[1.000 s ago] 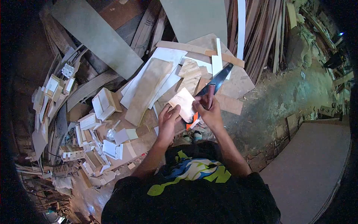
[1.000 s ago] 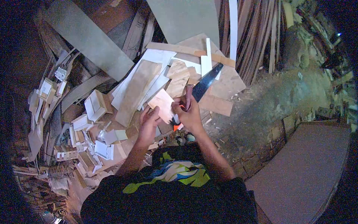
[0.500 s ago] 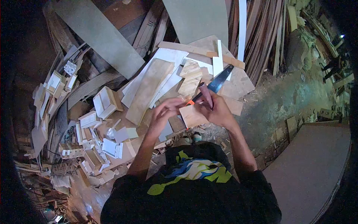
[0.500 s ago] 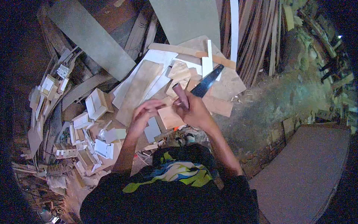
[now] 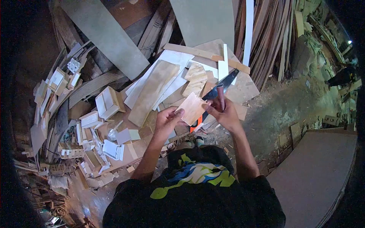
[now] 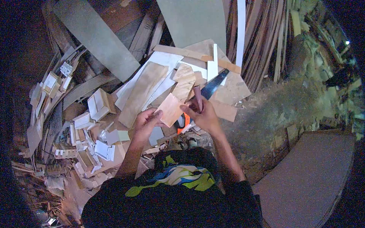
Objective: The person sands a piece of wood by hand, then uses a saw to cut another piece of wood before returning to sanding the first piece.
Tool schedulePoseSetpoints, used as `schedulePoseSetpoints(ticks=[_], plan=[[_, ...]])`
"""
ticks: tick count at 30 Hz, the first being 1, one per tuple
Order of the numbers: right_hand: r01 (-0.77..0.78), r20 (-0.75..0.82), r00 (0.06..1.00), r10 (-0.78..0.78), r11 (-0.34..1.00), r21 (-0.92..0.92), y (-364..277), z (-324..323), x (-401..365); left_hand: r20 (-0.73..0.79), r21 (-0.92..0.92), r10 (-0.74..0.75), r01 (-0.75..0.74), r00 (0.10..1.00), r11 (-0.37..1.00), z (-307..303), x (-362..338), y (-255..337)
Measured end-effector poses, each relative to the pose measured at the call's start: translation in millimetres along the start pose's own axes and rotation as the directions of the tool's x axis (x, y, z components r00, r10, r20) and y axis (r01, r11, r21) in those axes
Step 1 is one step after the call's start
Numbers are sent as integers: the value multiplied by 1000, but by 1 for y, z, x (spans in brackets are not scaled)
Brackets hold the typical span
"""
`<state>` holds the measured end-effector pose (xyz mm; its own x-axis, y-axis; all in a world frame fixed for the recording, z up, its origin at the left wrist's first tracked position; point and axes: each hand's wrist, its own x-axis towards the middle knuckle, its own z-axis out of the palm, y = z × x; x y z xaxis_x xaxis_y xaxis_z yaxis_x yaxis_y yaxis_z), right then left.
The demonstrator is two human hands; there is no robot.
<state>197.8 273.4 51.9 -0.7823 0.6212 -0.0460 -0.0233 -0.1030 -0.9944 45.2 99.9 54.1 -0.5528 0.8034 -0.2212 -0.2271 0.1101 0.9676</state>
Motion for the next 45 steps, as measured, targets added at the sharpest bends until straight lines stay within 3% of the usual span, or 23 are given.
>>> schedulePoseSetpoints(ticks=[4,7,10,12,15,18,24,25,28,31,33,37,40,42,45], plan=[[25,-8,1000,-25,999,-23,3,10,0,6,146,-24,23,1000,989,-7,3,0],[39,56,998,-31,990,-139,-4,13,-4,196,535,-50,-64,979,843,-9,3,28],[103,125,990,-68,949,-298,-2,14,-3,276,209,-80,21,958,978,-5,6,9],[141,100,988,-114,937,-319,-8,16,0,222,243,51,-106,974,964,-4,8,0],[87,-91,989,-118,952,-294,-16,9,9,59,298,220,-228,974,927,2,10,-14],[104,-58,988,-146,887,-449,-23,13,8,-41,339,352,-318,935,885,6,7,-18],[413,157,888,-433,598,-687,-28,48,-7,-89,430,543,-459,835,777,10,12,-33],[374,110,906,-409,651,-661,-22,44,-2,-87,452,582,-489,808,746,11,12,-34],[402,67,887,-457,691,-601,-15,49,13,-150,546,503,-352,851,760,17,10,-27],[477,92,846,-526,667,-572,-21,54,10,-121,574,583,-422,804,701,17,12,-23],[316,-2,913,-408,709,-630,-12,47,21,-129,552,574,-423,808,719,22,13,-19],[229,-31,948,-315,751,-620,-11,40,33,-143,565,562,-399,815,722,20,19,-26],[356,-113,879,-464,794,-492,-6,47,38,-166,560,566,-395,808,728,20,21,-30],[477,-81,815,-574,743,-469,-10,53,44,-195,552,563,-384,803,740,17,23,-35],[430,44,877,-478,742,-515,-22,70,26,-218,536,557,-379,801,754,11,20,-38]])
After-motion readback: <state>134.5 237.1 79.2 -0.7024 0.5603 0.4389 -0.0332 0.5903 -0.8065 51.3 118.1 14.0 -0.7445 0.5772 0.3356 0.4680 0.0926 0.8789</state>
